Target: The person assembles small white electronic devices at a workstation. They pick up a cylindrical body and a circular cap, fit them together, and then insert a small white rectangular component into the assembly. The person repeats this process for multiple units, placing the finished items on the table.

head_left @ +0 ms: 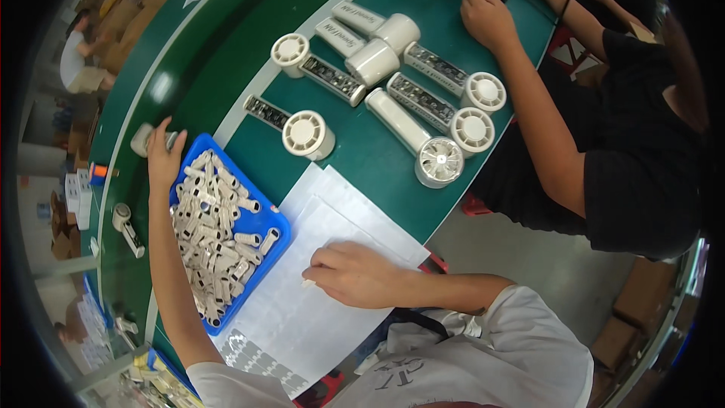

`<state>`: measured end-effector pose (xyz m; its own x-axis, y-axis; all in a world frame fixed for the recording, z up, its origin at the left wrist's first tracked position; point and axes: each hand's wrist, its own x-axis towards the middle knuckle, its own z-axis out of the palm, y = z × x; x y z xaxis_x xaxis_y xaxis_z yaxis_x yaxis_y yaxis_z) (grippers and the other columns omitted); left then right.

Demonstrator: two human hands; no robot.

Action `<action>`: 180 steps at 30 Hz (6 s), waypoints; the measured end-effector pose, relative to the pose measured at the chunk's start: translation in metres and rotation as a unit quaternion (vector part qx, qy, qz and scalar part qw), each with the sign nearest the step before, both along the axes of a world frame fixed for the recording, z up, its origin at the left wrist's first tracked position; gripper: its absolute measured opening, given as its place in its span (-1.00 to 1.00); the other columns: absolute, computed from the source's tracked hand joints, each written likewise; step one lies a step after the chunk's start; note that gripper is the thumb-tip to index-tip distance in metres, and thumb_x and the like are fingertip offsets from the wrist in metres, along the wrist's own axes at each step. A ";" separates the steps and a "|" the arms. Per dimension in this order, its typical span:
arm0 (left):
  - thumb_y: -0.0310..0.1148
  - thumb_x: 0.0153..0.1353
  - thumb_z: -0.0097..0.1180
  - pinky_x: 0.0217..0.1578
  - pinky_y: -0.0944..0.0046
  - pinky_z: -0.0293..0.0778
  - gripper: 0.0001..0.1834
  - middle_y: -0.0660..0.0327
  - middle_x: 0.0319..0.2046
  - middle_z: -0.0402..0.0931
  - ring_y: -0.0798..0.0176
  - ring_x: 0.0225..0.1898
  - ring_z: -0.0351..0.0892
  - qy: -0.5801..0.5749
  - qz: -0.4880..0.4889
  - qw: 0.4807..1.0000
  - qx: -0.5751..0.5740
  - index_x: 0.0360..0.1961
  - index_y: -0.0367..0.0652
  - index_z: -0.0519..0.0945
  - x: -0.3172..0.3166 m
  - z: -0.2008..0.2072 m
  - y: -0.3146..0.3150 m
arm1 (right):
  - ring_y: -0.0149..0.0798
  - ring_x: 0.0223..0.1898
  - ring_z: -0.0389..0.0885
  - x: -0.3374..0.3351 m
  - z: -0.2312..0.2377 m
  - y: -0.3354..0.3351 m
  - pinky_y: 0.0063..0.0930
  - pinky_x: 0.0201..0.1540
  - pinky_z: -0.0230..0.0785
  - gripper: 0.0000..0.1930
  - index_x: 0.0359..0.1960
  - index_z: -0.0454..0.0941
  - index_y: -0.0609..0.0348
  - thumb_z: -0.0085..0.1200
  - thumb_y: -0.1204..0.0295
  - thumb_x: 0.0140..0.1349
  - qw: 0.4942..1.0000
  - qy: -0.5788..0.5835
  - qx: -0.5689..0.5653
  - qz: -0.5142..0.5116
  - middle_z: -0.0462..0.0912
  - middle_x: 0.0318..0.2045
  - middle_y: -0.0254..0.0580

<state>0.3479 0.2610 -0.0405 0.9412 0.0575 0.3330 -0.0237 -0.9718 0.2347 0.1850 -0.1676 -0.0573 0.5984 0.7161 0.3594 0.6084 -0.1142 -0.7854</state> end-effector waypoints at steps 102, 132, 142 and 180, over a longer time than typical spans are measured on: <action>-0.36 -0.17 0.47 -0.15 0.12 0.45 -0.56 0.24 -0.29 0.58 0.08 -0.19 0.52 -0.064 0.007 0.962 -0.264 -0.21 -0.08 0.58 -0.321 0.012 -0.231 | -0.20 -0.25 0.68 -0.027 0.043 0.034 -0.46 -0.24 0.53 -0.82 -0.21 0.68 0.26 0.22 0.63 0.13 0.997 -0.025 0.009 0.073 0.67 -0.20 -0.10; -0.38 -0.15 0.46 -0.15 0.18 0.46 -0.59 0.29 -0.27 0.57 0.14 -0.16 0.51 -0.033 0.016 0.966 -0.254 -0.22 -0.04 0.60 -0.313 0.012 -0.228 | -0.10 -0.31 0.53 -0.021 0.078 0.041 -0.26 -0.27 0.41 -0.75 -0.15 0.69 0.24 0.18 0.62 0.10 0.957 -0.190 -0.143 0.166 0.49 -0.39 -0.11; -0.38 -0.15 0.46 -0.15 0.18 0.46 -0.59 0.29 -0.28 0.57 0.15 -0.17 0.51 -0.020 0.015 0.969 -0.247 -0.22 -0.05 0.60 -0.314 0.014 -0.229 | -0.09 -0.34 0.52 -0.022 0.082 0.041 -0.26 -0.29 0.40 -0.75 -0.14 0.68 0.29 0.19 0.63 0.10 0.955 -0.185 -0.150 0.177 0.49 -0.39 -0.09; -0.41 -0.14 0.46 -0.16 0.16 0.43 -0.61 0.28 -0.25 0.56 0.10 -0.17 0.49 -0.070 -0.005 0.971 -0.231 -0.22 -0.05 0.61 -0.312 0.008 -0.226 | -0.11 -0.32 0.54 -0.021 0.053 0.038 -0.30 -0.28 0.42 -0.77 -0.20 0.66 0.22 0.27 0.57 0.05 0.984 -0.115 -0.090 0.104 0.56 -0.38 -0.16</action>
<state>0.0355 0.0353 -0.0328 0.8902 0.2215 0.3982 -0.0957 -0.7636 0.6386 0.1643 -0.1294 -0.0047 0.3490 0.8789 0.3252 0.7930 -0.0920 -0.6023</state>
